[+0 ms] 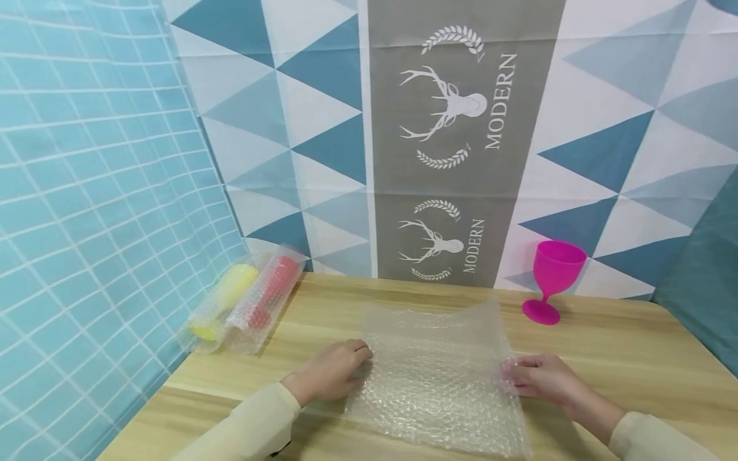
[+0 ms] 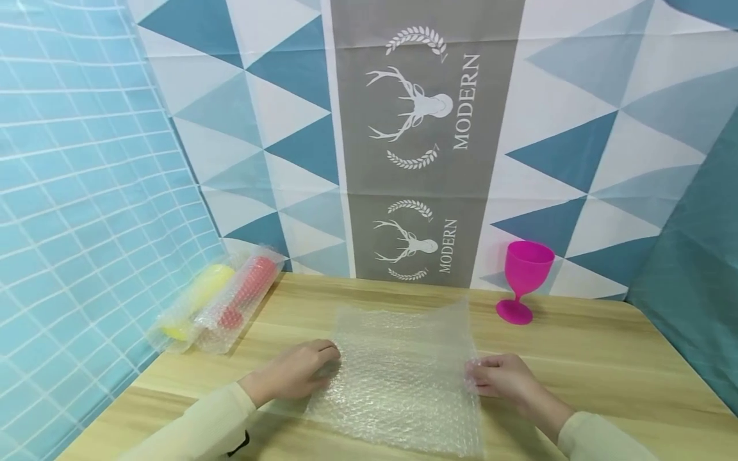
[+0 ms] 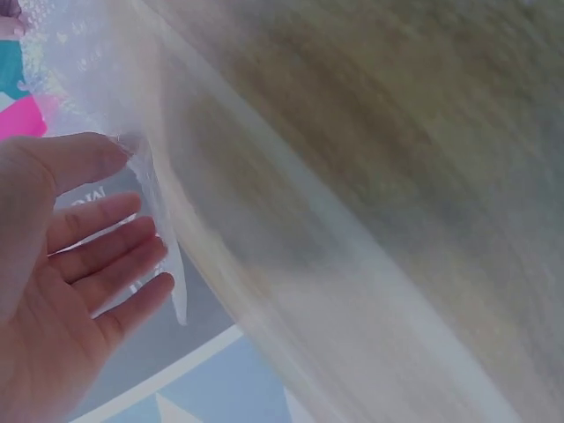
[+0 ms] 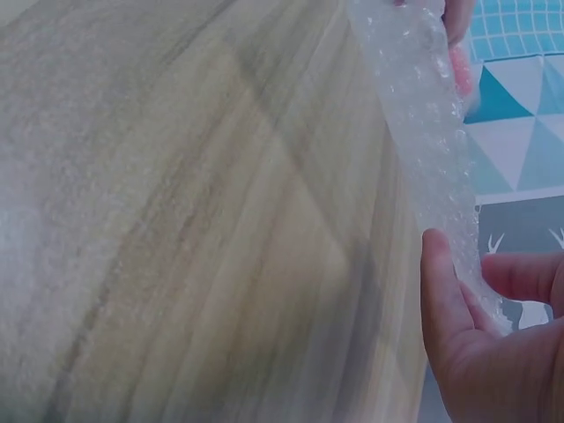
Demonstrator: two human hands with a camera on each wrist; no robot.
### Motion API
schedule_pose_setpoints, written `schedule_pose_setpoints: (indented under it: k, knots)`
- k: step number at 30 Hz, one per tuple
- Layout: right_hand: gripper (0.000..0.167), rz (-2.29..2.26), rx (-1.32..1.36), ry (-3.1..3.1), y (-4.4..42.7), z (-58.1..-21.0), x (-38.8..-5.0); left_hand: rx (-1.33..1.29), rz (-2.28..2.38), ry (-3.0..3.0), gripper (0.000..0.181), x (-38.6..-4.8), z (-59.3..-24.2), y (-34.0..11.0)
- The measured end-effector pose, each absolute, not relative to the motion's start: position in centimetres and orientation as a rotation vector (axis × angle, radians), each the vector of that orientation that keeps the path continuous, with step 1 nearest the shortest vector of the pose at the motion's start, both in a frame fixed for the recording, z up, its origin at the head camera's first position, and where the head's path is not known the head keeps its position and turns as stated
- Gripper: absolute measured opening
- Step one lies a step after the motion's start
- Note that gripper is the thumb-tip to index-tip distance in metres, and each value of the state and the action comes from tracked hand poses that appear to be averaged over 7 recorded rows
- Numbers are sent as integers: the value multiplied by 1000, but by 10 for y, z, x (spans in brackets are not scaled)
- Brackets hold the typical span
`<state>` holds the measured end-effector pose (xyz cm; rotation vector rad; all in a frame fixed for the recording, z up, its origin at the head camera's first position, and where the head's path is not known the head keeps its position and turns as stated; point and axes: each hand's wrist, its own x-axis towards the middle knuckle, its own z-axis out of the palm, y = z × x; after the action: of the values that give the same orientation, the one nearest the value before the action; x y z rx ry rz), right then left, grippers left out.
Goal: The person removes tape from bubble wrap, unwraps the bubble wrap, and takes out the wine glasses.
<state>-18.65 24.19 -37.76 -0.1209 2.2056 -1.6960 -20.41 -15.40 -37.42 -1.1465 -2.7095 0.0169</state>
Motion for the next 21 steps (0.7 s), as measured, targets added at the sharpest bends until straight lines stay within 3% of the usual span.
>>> schedule_pose_setpoints:
  k: [8, 21]
  knots:
    - [50, -1743, -128, 2178, 247, -384, -184, -1118, -170, -2703, 35, -207, -362, -167]
    - [53, -1755, -57, 2173, 243, -383, -185, -716, -207, -2802, 41, -230, -319, -226]
